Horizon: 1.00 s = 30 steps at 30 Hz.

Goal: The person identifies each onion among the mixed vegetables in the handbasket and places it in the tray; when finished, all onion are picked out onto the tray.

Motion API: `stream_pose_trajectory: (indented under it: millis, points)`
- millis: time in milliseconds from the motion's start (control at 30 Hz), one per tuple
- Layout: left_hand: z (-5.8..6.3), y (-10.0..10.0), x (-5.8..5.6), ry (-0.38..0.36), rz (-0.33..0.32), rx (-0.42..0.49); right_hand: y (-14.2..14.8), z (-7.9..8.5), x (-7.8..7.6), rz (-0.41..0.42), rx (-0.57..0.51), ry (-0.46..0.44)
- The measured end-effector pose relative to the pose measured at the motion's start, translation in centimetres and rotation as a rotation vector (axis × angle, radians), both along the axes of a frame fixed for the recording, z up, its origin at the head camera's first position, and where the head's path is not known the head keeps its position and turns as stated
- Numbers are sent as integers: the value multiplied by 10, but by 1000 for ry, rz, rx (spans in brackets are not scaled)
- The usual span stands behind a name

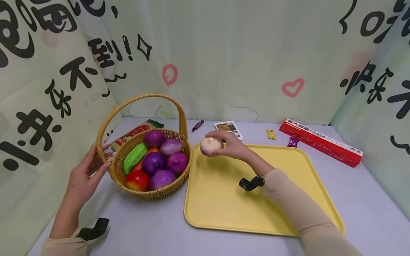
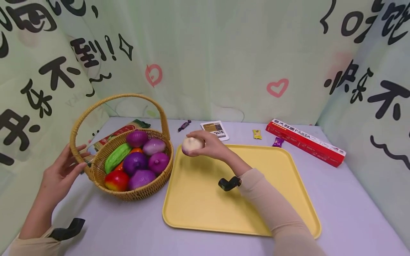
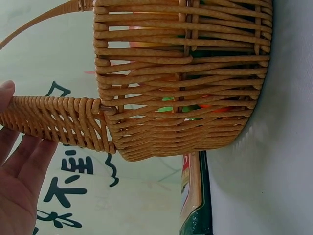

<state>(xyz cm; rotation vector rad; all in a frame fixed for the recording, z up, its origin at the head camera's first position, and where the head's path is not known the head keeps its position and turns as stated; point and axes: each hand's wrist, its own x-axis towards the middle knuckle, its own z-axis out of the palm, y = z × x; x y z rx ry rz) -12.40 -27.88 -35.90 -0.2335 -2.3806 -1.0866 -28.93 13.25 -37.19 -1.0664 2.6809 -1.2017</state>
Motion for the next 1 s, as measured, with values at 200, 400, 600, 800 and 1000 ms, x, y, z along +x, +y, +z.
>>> stream_pose_trajectory:
  millis: [200,400,600,800,1000]
  points:
    - [-1,0,0,-3,7,-5,-3,-13,-6,-13,8,-20]
    - [-1,0,0,-8,4,-6,-4,-23,-11,-16,32,-44]
    - [0,-1,-1,-7,5,-11,-5,-31,-13,-12,52,-49]
    - [1,-1,-1,-12,0,-10,-6,-38,-15,-1,58,-81]
    - [1,-2,0,-20,7,-13,-7,-43,-15,-2,54,-109]
